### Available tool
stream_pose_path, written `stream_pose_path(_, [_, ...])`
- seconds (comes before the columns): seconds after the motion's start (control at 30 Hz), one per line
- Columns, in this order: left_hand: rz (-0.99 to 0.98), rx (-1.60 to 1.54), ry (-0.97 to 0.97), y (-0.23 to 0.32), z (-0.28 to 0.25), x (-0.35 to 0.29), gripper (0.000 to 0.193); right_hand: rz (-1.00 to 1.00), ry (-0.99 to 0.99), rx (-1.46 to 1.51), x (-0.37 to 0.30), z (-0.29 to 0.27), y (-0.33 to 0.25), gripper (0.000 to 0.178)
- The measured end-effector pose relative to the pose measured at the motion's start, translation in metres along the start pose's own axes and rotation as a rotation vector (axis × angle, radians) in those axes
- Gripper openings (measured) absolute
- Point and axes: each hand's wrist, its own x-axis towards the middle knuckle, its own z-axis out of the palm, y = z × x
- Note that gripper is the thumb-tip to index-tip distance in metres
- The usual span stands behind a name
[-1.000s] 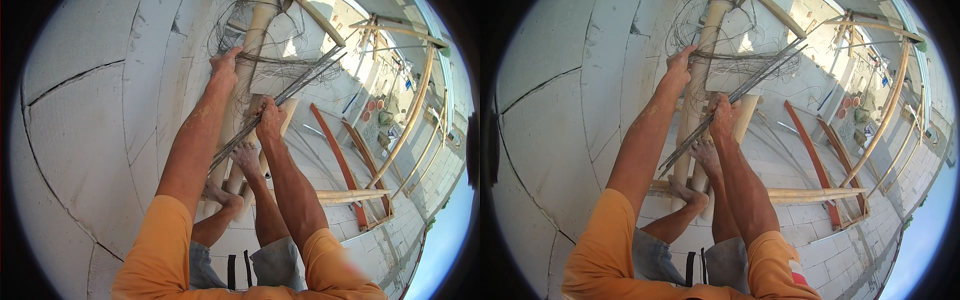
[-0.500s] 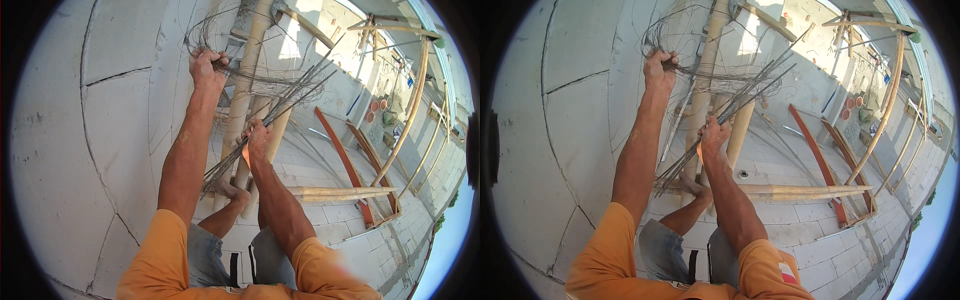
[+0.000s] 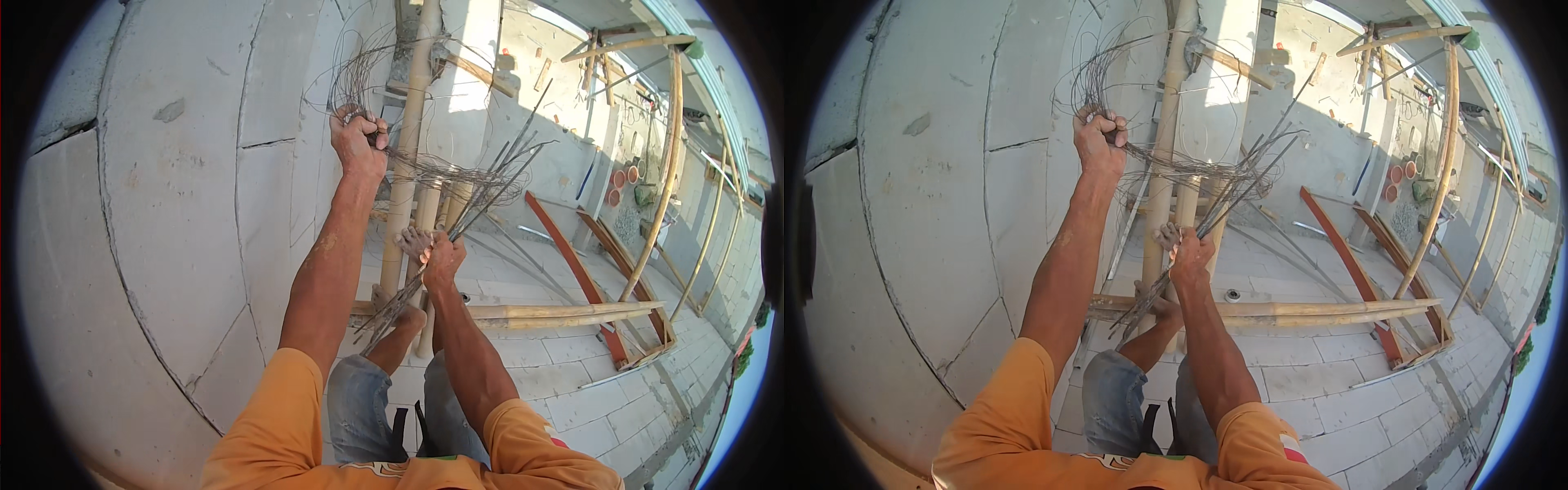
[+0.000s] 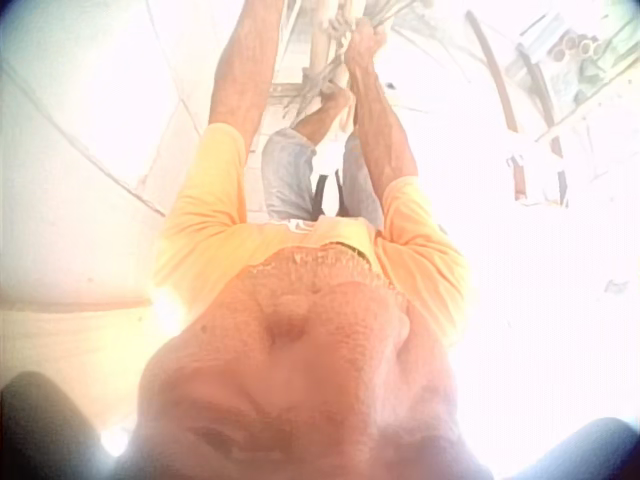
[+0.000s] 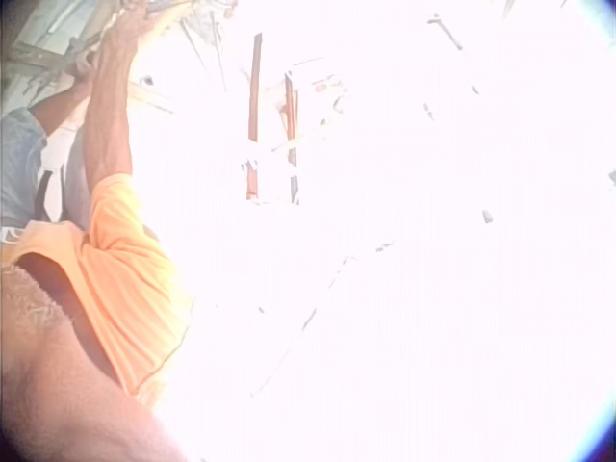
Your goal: The person places bundles of thin wire into a concrete reinforcement structure and ties them together by hand and using pliers.
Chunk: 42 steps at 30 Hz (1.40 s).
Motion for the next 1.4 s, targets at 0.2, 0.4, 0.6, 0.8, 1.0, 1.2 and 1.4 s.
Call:
stream_pose_path(0.2, [0.079, 0.028, -0.275, 0.013, 0.059, -0.015, 0.049, 0.014, -0.137, -0.076, 0.010, -0.009, -0.029, 0.018])
stream_pose_path(0.4, [0.200, 0.117, -0.357, 0.031, 0.093, -0.014, 0.049, 0.030, -0.124, 0.153, -0.059, 0.006, -0.074, 0.012])
stream_pose_path(0.6, [0.059, -0.101, -0.789, 0.059, 0.124, -0.091, 0.051, -0.187, 0.031, -0.179, 0.013, -0.074, -0.023, 0.013])
stream_pose_path(0.8, [0.114, -0.159, -0.857, 0.090, 0.154, -0.118, 0.053, -0.161, 0.088, -0.028, -0.005, -0.080, -0.040, 0.011])
stream_pose_path(1.0, [0.183, -0.130, -0.835, 0.132, 0.193, -0.143, 0.054, -0.212, 0.049, -0.104, -0.063, -0.095, -0.079, 0.011])
stream_pose_path(1.2, [0.295, -0.103, -0.808, 0.207, 0.251, -0.187, 0.056, -0.142, -0.037, -0.015, -0.141, -0.112, -0.151, 0.014])
stream_pose_path(1.4, [0.461, -0.068, -0.889, 0.333, 0.331, -0.262, 0.057, -0.308, -0.069, -0.093, -0.205, -0.120, -0.202, 0.014])
